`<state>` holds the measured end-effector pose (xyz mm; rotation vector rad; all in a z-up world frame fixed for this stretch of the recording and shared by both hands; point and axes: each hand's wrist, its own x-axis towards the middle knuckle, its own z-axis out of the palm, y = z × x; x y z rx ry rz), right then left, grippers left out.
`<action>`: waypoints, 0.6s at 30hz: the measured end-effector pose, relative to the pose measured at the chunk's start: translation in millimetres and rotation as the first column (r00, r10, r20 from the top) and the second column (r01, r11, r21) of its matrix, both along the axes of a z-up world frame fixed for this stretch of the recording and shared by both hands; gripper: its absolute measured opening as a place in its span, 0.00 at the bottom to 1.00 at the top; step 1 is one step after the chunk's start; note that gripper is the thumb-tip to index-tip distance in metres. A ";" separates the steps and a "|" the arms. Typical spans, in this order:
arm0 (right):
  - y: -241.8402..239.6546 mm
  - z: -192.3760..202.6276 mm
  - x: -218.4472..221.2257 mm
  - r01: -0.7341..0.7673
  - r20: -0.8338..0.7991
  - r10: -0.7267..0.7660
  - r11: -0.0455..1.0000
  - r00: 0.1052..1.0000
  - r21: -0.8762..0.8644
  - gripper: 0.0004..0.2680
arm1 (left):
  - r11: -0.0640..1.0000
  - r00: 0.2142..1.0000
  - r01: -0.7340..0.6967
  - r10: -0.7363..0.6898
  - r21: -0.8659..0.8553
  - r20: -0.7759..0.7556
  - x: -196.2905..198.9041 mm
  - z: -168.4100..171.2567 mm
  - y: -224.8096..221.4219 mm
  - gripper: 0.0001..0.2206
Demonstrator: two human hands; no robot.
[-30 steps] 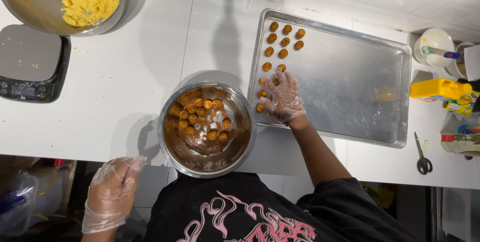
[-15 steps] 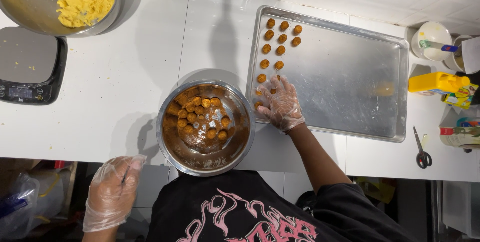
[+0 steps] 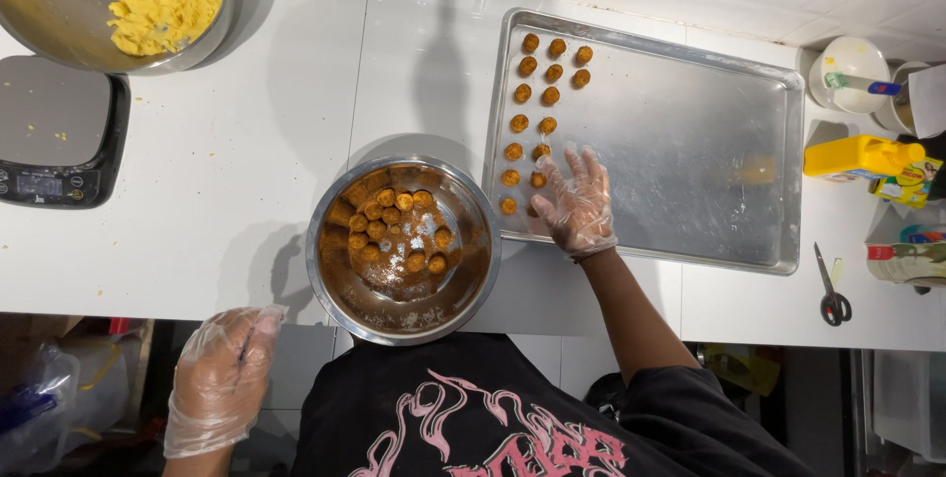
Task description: Arranging dough on a tray, adjusting a gas tank regulator, and operating an industrial oven.
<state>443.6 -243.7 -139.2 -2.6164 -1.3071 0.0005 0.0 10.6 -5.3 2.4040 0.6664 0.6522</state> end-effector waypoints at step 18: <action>8.1 4.7 -4.1 -0.016 -0.069 -0.018 0.890 0.997 -0.456 0.26 | 0.999 0.999 0.042 -0.041 -0.017 0.032 7.6 -0.7 3.1 0.07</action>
